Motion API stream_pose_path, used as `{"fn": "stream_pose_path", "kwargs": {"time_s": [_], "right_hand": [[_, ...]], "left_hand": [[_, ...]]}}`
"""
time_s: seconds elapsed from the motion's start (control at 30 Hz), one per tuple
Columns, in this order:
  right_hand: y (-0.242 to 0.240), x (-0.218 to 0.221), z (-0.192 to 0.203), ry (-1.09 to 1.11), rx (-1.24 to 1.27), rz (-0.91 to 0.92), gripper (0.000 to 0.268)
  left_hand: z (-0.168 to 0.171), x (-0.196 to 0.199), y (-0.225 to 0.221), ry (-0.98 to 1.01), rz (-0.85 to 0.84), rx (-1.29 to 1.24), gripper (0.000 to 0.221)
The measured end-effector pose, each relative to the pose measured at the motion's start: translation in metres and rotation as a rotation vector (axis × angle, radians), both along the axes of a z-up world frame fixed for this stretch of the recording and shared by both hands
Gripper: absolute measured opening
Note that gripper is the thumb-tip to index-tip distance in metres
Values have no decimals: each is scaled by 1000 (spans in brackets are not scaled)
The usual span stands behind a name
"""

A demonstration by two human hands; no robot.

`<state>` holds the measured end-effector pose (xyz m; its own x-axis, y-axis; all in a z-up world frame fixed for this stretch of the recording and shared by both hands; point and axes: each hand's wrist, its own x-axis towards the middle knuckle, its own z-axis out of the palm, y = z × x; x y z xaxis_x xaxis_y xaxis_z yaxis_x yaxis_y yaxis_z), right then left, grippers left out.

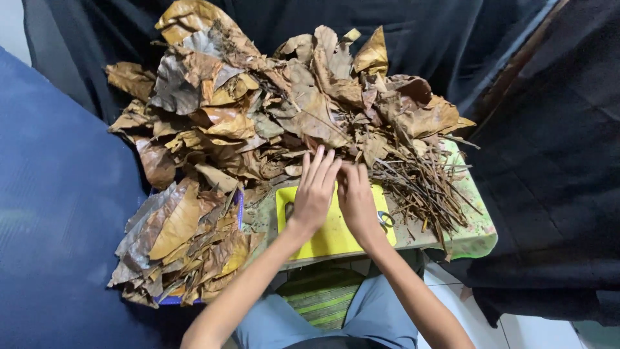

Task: Trimming dried leaves on a cutting board using scissors to remove stems or veins.

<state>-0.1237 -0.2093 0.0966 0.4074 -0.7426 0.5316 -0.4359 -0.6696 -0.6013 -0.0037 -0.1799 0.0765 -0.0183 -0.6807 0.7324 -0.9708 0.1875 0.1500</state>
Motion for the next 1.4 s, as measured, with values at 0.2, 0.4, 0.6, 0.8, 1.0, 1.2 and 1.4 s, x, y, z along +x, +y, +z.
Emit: {"fn": "stream_pose_path", "kwargs": {"time_s": [0.2, 0.4, 0.6, 0.8, 1.0, 1.2, 1.4], "right_hand": [[48, -25, -61, 374, 140, 155, 38], [42, -28, -77, 451, 225, 178, 35], [39, -26, -64, 413, 444, 223, 26], [25, -23, -75, 292, 659, 254, 23], [26, -24, -43, 118, 1011, 224, 30], [6, -33, -68, 125, 961, 164, 31], [15, -41, -54, 240, 779, -55, 30]], "left_hand": [[-60, -16, 82, 58, 86, 276, 45], [-79, -17, 101, 91, 81, 364, 62], [-75, -20, 102, 117, 111, 327, 52], [-86, -17, 100, 207, 113, 294, 48], [-95, -10, 99, 243, 98, 206, 30], [-74, -3, 101, 125, 89, 252, 8], [-74, 5, 106, 119, 59, 293, 7]]}}
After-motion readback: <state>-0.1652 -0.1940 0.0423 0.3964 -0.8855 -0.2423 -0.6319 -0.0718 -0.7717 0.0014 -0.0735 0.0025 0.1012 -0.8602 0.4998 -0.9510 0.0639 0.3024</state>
